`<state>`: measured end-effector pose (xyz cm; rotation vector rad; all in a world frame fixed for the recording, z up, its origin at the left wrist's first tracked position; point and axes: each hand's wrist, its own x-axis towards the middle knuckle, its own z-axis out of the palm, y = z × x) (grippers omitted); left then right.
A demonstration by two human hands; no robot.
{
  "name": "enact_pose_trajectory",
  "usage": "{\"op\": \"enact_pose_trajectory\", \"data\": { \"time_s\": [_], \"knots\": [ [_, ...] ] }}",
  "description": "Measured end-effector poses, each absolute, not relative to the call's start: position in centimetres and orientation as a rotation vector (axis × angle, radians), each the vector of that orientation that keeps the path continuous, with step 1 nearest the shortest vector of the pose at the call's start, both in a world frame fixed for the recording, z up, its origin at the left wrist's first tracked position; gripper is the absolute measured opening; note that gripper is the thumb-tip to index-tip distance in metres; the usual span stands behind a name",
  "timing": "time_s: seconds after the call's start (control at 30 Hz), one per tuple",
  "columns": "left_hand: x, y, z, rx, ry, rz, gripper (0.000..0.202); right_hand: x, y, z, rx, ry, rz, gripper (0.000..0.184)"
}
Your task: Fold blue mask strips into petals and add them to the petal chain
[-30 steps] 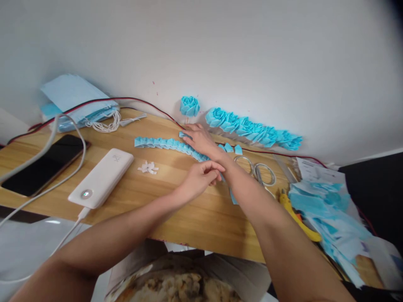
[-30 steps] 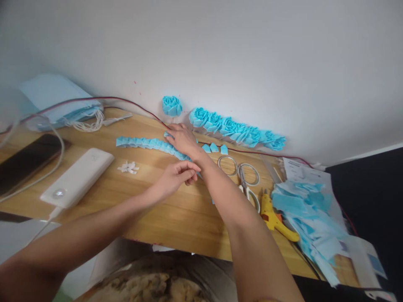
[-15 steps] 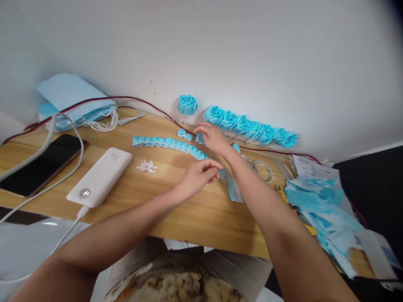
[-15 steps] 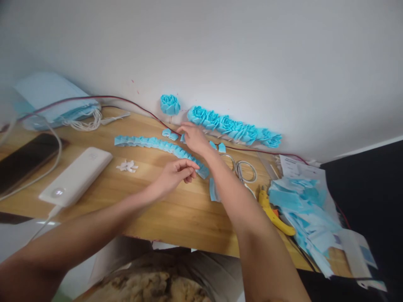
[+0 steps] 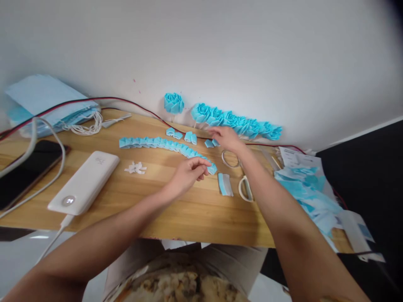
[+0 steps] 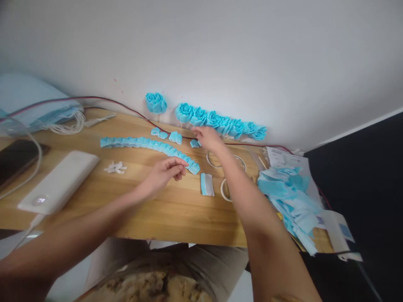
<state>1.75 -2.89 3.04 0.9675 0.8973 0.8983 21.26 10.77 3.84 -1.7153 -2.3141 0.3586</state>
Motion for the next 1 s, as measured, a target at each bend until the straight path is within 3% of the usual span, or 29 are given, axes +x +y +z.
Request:
{"op": "enact_pose_trajectory", "data": {
  "time_s": [0.3,0.77,1.0],
  "knots": [
    [1.8,-3.0,2.7,0.993,0.911,0.896,0.013,25.7,9.4,2.6,-1.759,-2.434,0.346,0.047],
    [1.9,-2.8,2.8,0.977,0.902,0.904,0.011,21.3,10.1,-0.2,-1.69,-2.312,0.368,0.023],
    [1.9,-3.0,2.7,0.989,0.902,0.905,0.012,22.1,9.9,1.6,-1.64,-2.299,0.364,0.023]
  ]
}}
